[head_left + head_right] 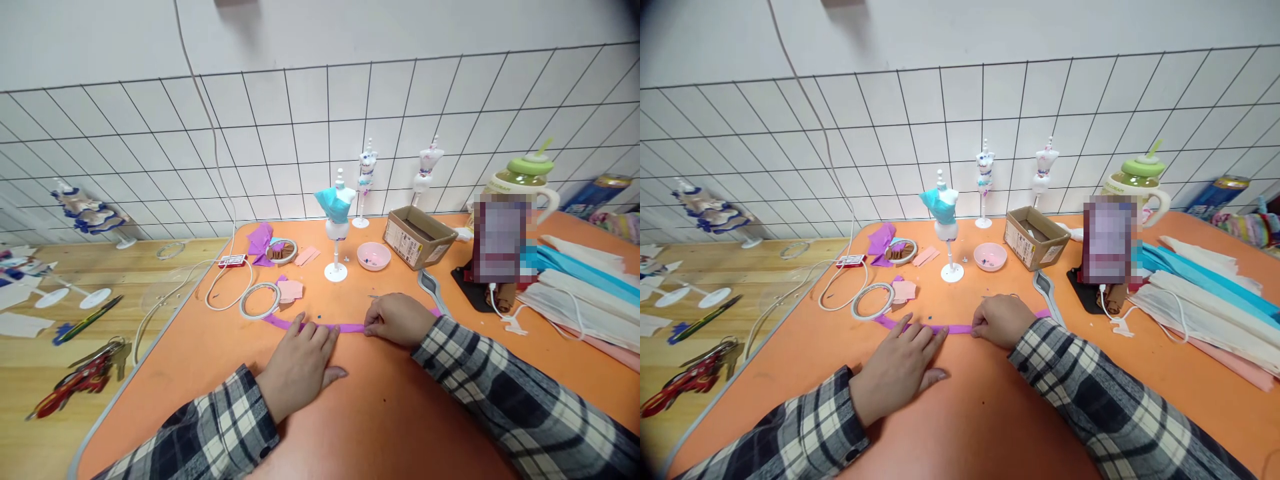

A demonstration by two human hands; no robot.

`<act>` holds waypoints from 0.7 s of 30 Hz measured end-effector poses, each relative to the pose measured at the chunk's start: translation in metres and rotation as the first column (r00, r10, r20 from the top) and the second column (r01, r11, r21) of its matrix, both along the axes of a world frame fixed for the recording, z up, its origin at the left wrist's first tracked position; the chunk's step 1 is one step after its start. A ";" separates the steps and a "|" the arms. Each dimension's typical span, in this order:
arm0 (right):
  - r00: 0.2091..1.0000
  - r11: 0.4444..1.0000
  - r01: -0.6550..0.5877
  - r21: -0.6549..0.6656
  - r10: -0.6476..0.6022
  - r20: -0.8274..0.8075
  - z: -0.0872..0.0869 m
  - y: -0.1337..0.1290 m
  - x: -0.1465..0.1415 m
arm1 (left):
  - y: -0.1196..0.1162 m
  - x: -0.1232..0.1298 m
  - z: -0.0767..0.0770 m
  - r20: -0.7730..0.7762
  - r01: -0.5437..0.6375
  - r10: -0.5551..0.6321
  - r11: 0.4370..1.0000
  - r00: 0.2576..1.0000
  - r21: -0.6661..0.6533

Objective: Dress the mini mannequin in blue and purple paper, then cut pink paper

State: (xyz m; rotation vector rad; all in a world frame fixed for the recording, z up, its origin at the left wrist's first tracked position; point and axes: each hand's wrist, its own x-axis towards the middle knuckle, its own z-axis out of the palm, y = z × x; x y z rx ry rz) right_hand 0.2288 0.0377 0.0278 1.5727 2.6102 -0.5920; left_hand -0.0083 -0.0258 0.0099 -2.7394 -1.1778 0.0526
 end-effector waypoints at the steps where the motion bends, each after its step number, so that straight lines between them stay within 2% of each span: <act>1: 1.000 1.000 0.009 -0.010 -0.009 0.002 0.001 0.000 0.001 | -0.001 0.000 0.000 -0.001 -0.005 0.005 1.000 1.000 0.001; 7: 0.998 0.997 0.060 -0.046 -0.059 0.025 0.003 0.001 0.002 | -0.002 0.003 -0.004 0.018 0.019 -0.020 0.998 1.000 0.053; 10: 0.997 0.996 0.065 -0.055 -0.063 0.045 0.005 0.002 0.002 | 0.000 0.005 -0.003 0.047 0.024 -0.025 1.000 0.999 0.020; 13: 0.997 0.997 0.051 -0.050 -0.048 0.063 0.007 0.001 0.003 | 0.002 0.007 -0.002 0.048 0.035 -0.035 0.999 0.998 -0.001; 21: 0.995 1.000 -0.017 0.011 0.016 0.097 0.010 -0.006 0.001 | -0.004 0.005 0.003 0.025 0.005 -0.008 0.994 1.000 0.109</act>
